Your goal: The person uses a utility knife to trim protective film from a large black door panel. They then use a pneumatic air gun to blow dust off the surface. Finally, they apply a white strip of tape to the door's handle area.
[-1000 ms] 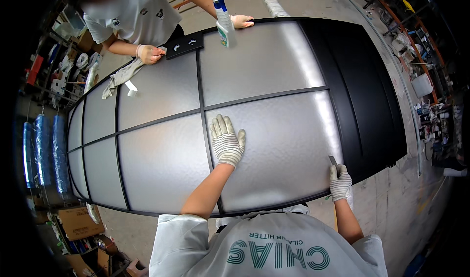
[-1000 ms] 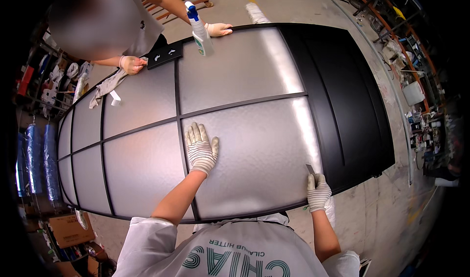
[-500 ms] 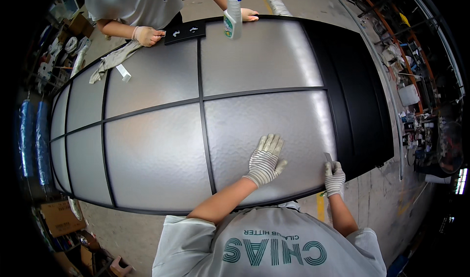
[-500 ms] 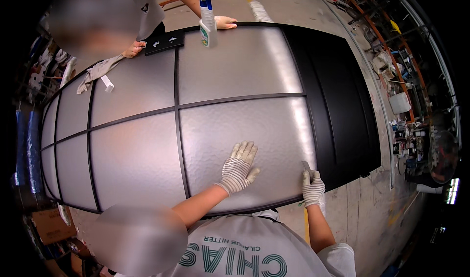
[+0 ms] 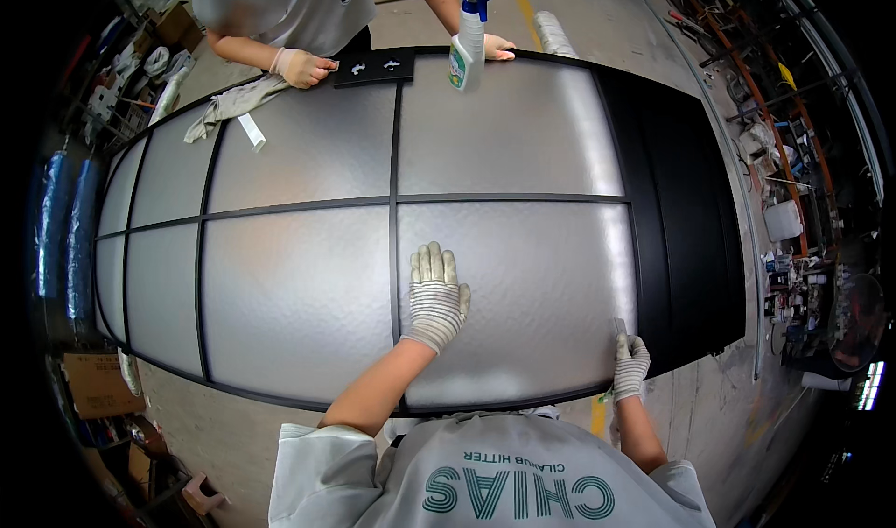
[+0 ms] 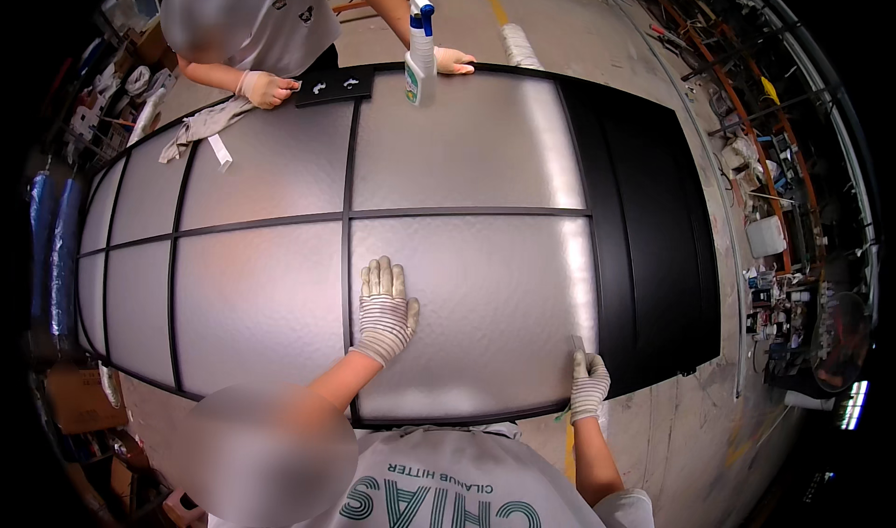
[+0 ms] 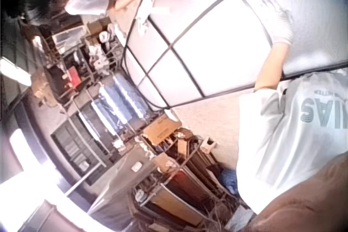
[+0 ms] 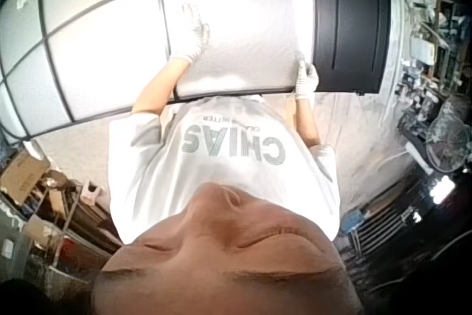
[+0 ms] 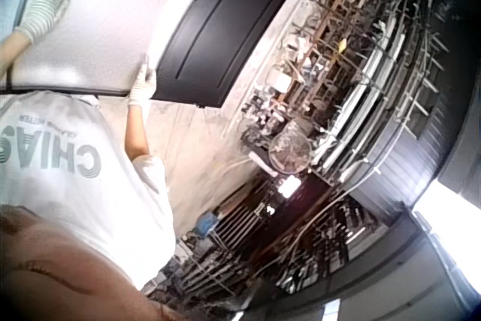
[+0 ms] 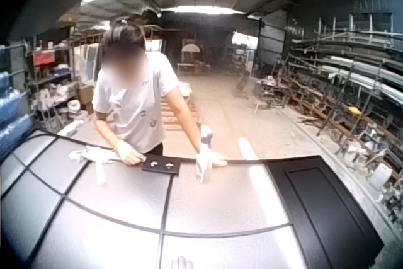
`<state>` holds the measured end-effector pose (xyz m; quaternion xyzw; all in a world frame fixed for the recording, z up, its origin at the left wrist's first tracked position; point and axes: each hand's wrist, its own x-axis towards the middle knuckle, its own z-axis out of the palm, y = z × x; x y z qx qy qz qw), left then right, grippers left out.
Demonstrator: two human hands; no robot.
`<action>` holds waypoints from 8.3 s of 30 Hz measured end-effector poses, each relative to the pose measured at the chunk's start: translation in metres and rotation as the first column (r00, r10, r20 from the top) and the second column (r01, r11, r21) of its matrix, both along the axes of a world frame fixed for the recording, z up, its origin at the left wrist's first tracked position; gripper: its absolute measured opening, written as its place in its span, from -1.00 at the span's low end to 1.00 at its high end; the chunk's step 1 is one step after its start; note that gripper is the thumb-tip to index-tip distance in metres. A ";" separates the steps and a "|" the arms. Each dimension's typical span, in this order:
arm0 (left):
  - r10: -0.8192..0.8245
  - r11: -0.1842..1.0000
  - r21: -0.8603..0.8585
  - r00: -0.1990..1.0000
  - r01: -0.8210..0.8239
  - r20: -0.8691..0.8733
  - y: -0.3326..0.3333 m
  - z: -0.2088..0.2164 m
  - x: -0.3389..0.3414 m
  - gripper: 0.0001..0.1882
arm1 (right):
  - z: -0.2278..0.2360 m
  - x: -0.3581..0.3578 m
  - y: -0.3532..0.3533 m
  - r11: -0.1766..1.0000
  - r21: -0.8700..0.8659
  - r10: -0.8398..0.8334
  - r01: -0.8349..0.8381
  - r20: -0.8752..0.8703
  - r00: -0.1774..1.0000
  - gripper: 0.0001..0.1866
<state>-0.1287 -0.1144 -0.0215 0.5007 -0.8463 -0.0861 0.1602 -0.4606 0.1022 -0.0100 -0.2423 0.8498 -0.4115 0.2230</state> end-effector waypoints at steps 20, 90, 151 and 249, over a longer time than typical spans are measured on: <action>-0.080 0.996 0.009 0.973 0.084 -0.215 0.061 0.007 0.034 -0.29 | -0.006 0.189 -0.237 0.516 0.164 0.795 -0.841 -0.457 0.398 -0.66; -0.104 0.984 -0.155 0.988 0.086 -0.116 -0.078 0.006 0.007 -0.43 | 0.009 0.066 0.001 0.931 0.103 0.360 -0.351 -0.428 0.829 -0.82; -0.034 0.982 -0.187 0.986 0.003 -0.162 -0.074 -0.008 0.008 -0.49 | 0.013 0.070 -0.001 0.960 0.160 0.275 -0.229 -0.401 0.874 -0.72; 0.315 0.945 -0.111 0.948 -0.308 0.046 -0.076 0.001 0.264 -0.31 | 0.003 0.254 -0.048 0.819 0.150 0.548 -0.554 -0.491 0.677 -0.72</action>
